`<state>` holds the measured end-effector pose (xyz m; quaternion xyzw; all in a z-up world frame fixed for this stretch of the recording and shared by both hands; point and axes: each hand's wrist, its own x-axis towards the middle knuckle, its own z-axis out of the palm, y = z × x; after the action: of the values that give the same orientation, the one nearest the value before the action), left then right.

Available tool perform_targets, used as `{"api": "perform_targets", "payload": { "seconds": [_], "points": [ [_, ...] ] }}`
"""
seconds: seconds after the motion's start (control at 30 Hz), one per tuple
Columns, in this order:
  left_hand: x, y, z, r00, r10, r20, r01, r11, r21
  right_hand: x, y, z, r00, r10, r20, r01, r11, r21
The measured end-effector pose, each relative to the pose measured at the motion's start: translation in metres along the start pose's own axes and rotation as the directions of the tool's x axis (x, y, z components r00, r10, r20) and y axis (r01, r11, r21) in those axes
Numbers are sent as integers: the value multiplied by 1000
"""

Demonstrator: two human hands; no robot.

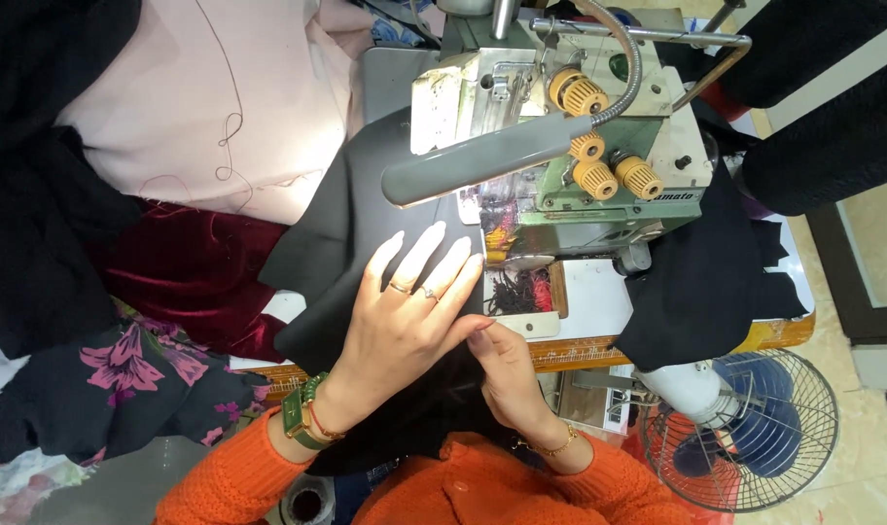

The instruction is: Using an industrial overlock sewing machine to finish the edges of multiple black fabric pieces.

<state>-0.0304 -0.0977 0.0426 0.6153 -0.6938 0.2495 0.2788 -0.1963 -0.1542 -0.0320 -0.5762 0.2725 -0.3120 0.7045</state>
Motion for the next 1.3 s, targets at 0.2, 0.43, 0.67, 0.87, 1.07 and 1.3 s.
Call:
{"api": "perform_targets", "payload": {
  "seconds": [0.2,0.43,0.67,0.87,1.07,1.3],
  "points": [
    [3,0,1,1000,16,-11,-16,1000,11,7,-1,-1,1000,-6,10,6,999,35],
    [8,-2,1,999,26,-41,-26,1000,-1,19,0,1,998,53,-23,-45,964,260],
    [12,-9,2,998,50,-25,-51,999,-9,33,-20,9,993,82,82,-110,890,442],
    [8,-18,1,998,-15,56,18,999,-51,37,-27,3,986,169,11,-161,916,367],
    [-47,-12,16,938,-328,-110,318,943,-103,39,-18,3,997,73,10,-73,942,327],
    [-134,-11,20,807,-591,1,591,807,12,23,19,-11,989,143,-43,-139,986,91]
  ]
}}
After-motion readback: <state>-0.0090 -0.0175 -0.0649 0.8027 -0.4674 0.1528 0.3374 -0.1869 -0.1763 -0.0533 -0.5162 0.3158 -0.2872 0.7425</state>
